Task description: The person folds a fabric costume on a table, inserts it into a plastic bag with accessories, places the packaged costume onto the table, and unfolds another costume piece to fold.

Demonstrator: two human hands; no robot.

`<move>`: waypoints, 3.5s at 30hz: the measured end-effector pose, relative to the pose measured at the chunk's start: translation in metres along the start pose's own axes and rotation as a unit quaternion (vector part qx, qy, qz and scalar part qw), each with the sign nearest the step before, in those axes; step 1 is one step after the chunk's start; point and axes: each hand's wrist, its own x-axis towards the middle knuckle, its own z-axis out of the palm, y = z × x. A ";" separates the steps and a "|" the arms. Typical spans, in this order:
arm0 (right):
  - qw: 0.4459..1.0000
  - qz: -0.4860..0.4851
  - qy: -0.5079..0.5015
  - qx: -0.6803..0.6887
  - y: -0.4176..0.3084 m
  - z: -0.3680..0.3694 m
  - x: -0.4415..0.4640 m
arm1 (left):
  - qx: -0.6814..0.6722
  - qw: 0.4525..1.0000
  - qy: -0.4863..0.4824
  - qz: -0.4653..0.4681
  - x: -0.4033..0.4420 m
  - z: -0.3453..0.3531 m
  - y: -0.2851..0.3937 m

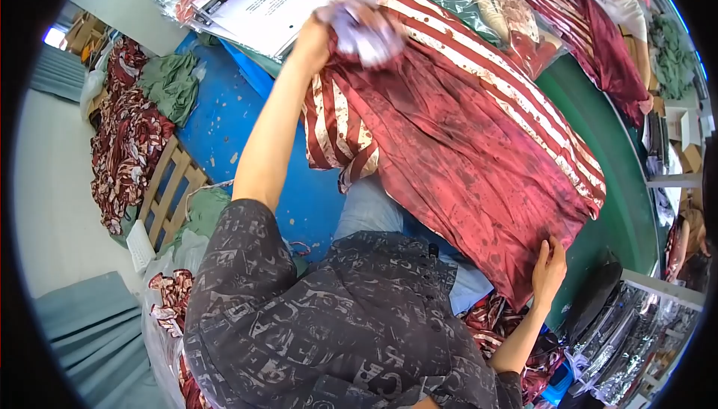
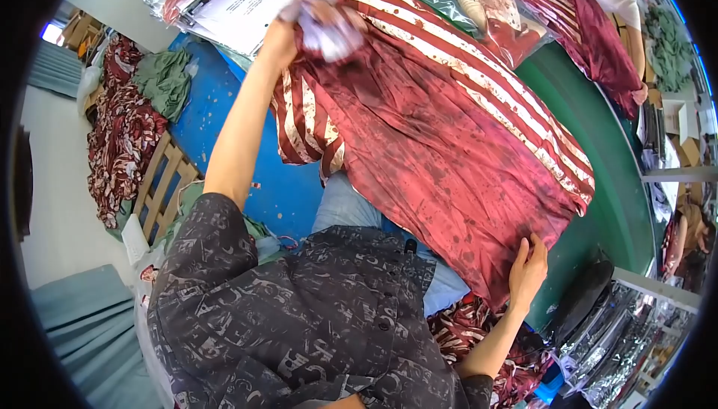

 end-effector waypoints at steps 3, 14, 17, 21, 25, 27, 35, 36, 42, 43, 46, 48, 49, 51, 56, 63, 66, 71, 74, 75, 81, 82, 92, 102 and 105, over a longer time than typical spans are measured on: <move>1.000 0.008 -0.014 0.001 -0.003 -0.003 0.002 | -0.368 0.915 0.047 -0.156 0.049 -0.039 -0.027; 0.999 -0.039 -0.018 0.005 0.007 -0.001 -0.004 | -0.303 0.937 -0.012 -0.173 0.031 -0.035 0.000; 0.991 -0.081 0.075 -0.070 -0.004 0.008 -0.001 | -0.071 0.992 -0.033 -0.095 0.044 -0.044 -0.025; 0.983 -0.047 0.129 -0.120 -0.011 0.024 0.011 | -0.122 0.960 0.140 -0.209 0.084 -0.052 -0.041; 0.980 -0.007 0.089 -0.179 0.005 0.058 0.020 | -0.172 0.953 0.149 -0.198 0.107 -0.063 -0.067; 0.982 0.020 0.075 -0.173 0.009 0.060 0.021 | -0.217 0.947 0.136 -0.196 0.104 -0.071 -0.059; 0.989 0.040 0.050 -0.131 0.009 0.053 0.015 | 0.058 0.978 0.035 0.199 0.010 -0.024 0.016; 0.990 0.041 0.042 -0.127 0.008 0.051 0.015 | 0.241 0.925 0.038 0.293 0.003 -0.018 0.022; 0.988 0.007 0.017 -0.154 -0.001 0.038 0.013 | 0.471 0.684 -0.392 0.396 -0.007 -0.019 0.010; 0.986 0.003 0.012 -0.168 -0.001 0.036 0.010 | 0.471 0.686 -0.390 0.393 -0.007 -0.019 0.019; 0.983 -0.015 0.001 -0.181 -0.010 0.031 0.004 | 0.525 0.679 -0.325 0.397 -0.002 -0.026 0.065; 0.983 -0.032 0.001 -0.182 -0.020 0.029 0.002 | 0.483 0.725 -0.262 0.415 -0.013 -0.004 0.073; 0.981 -0.045 -0.009 -0.187 -0.021 0.032 0.002 | 0.433 0.763 -0.199 0.438 -0.021 0.012 0.068; 0.988 -0.050 -0.026 -0.146 -0.017 0.044 0.001 | 0.444 0.717 -0.248 0.477 -0.035 0.031 0.024; 0.990 -0.089 -0.015 -0.105 -0.002 0.058 0.004 | 0.225 0.884 -0.083 0.401 -0.074 0.006 0.016; 0.990 -0.093 -0.053 -0.090 -0.011 0.048 0.006 | 0.270 0.961 0.054 -0.017 -0.247 -0.101 -0.105; 0.990 -0.094 -0.060 -0.081 -0.017 0.044 0.012 | 0.229 0.969 -0.084 0.026 -0.262 -0.082 -0.148; 0.992 -0.114 -0.015 -0.049 -0.041 0.015 -0.001 | 0.338 0.909 -0.243 0.002 -0.244 -0.085 -0.165; 0.969 -0.123 -0.054 0.207 -0.113 -0.006 -0.031 | 0.432 0.803 -0.393 -0.121 -0.224 -0.100 -0.087; 0.925 -0.160 -0.179 0.295 -0.130 -0.002 -0.041 | 0.471 0.683 -0.500 -0.250 -0.216 -0.105 -0.049; 0.744 -0.353 -0.465 0.326 -0.218 0.144 -0.086 | -0.152 0.855 -0.254 -0.426 -0.237 -0.101 0.092; 0.722 -0.403 -0.463 0.318 -0.230 0.162 -0.097 | -0.215 0.853 -0.265 -0.395 -0.228 -0.096 0.093; 0.445 -0.248 -0.737 0.445 -0.311 0.057 -0.106 | -0.334 0.893 -0.141 -0.268 -0.171 -0.058 0.068; 0.332 0.055 -0.382 0.861 -0.106 -0.011 -0.013 | 0.173 0.921 -0.301 0.174 -0.107 0.055 0.097; 0.400 0.220 -0.198 0.868 -0.046 -0.010 -0.037 | 0.240 0.913 -0.233 0.236 -0.094 0.050 0.059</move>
